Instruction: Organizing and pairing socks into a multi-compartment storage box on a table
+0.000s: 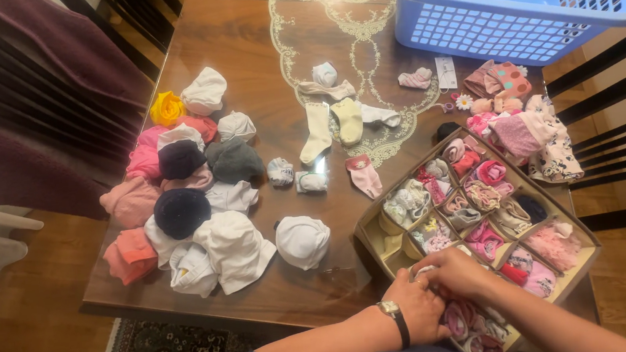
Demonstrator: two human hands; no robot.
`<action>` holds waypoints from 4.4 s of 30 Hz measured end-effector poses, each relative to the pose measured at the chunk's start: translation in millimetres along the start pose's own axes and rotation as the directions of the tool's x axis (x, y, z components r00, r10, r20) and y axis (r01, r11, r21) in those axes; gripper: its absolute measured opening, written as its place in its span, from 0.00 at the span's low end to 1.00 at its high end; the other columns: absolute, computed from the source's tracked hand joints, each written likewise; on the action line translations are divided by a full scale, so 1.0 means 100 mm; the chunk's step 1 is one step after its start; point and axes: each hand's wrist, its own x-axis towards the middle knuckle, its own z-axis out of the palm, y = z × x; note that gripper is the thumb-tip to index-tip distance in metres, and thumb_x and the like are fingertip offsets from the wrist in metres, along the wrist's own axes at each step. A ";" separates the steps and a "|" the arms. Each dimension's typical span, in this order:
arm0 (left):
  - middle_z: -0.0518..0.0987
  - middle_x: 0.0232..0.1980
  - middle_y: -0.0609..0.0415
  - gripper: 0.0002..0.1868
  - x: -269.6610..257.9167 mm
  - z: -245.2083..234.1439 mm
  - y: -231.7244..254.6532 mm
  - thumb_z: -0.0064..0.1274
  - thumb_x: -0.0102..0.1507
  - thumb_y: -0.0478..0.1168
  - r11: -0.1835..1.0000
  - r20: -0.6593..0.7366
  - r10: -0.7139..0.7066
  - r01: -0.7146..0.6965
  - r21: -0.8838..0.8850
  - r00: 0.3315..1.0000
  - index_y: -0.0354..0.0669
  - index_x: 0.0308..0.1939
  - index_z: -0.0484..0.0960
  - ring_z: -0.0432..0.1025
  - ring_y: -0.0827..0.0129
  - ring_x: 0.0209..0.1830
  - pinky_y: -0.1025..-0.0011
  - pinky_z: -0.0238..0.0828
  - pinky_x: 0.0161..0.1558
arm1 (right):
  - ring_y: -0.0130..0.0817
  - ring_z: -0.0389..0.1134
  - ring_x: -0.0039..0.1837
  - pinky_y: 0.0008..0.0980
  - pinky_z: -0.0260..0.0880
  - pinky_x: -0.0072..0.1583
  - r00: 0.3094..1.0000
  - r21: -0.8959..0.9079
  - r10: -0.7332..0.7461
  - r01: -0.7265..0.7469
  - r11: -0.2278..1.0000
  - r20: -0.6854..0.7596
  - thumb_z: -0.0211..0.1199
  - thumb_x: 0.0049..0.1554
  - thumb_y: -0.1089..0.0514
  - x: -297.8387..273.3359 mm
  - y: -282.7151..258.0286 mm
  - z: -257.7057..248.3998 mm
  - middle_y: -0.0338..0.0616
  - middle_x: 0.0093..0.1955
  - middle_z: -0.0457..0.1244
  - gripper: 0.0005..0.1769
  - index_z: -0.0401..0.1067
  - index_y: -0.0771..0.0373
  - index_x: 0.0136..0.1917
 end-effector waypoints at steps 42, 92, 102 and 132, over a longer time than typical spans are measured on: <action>0.84 0.52 0.48 0.19 -0.48 -0.38 -0.86 0.43 0.69 0.48 0.809 -0.311 0.360 -0.460 -0.365 0.880 0.64 0.64 0.74 0.78 0.47 0.45 0.51 0.73 0.44 | 0.57 0.70 0.50 0.55 0.64 0.47 0.955 -0.913 0.055 0.260 0.315 0.291 0.52 0.60 0.44 -0.03 0.08 -0.12 0.48 0.47 0.67 0.12 0.58 0.45 0.55; 0.87 0.46 0.51 0.10 0.17 -0.83 -3.16 0.54 0.69 0.40 -0.473 0.134 -0.789 -0.453 -0.755 0.600 0.42 0.52 0.83 0.81 0.66 0.45 0.64 0.81 0.49 | 0.26 0.65 0.30 0.21 0.60 0.29 0.952 0.514 -0.290 0.200 0.834 0.101 0.69 0.54 0.64 1.54 -1.97 0.38 0.49 0.33 0.71 0.08 0.79 0.70 0.48; 0.85 0.50 0.41 0.13 -0.04 -0.84 -3.50 0.49 0.71 0.39 -0.452 0.194 -0.866 -0.555 -0.698 0.461 0.37 0.56 0.79 0.81 0.60 0.46 0.59 0.82 0.48 | 0.31 0.73 0.42 0.32 0.73 0.44 0.745 -0.180 -0.446 0.414 0.892 -0.496 0.75 0.50 0.51 2.97 -2.85 -0.50 0.37 0.44 0.71 0.20 0.79 0.51 0.56; 0.81 0.57 0.39 0.23 0.89 -0.40 -3.83 0.46 0.67 0.28 -0.218 -0.059 -0.819 -0.406 -0.888 0.570 0.33 0.67 0.74 0.77 0.57 0.57 0.59 0.77 0.57 | 0.22 0.71 0.47 0.23 0.74 0.47 0.753 0.373 -0.528 0.655 0.657 -0.392 0.66 0.60 0.62 2.68 -2.66 -0.72 0.33 0.45 0.65 0.12 0.71 0.56 0.57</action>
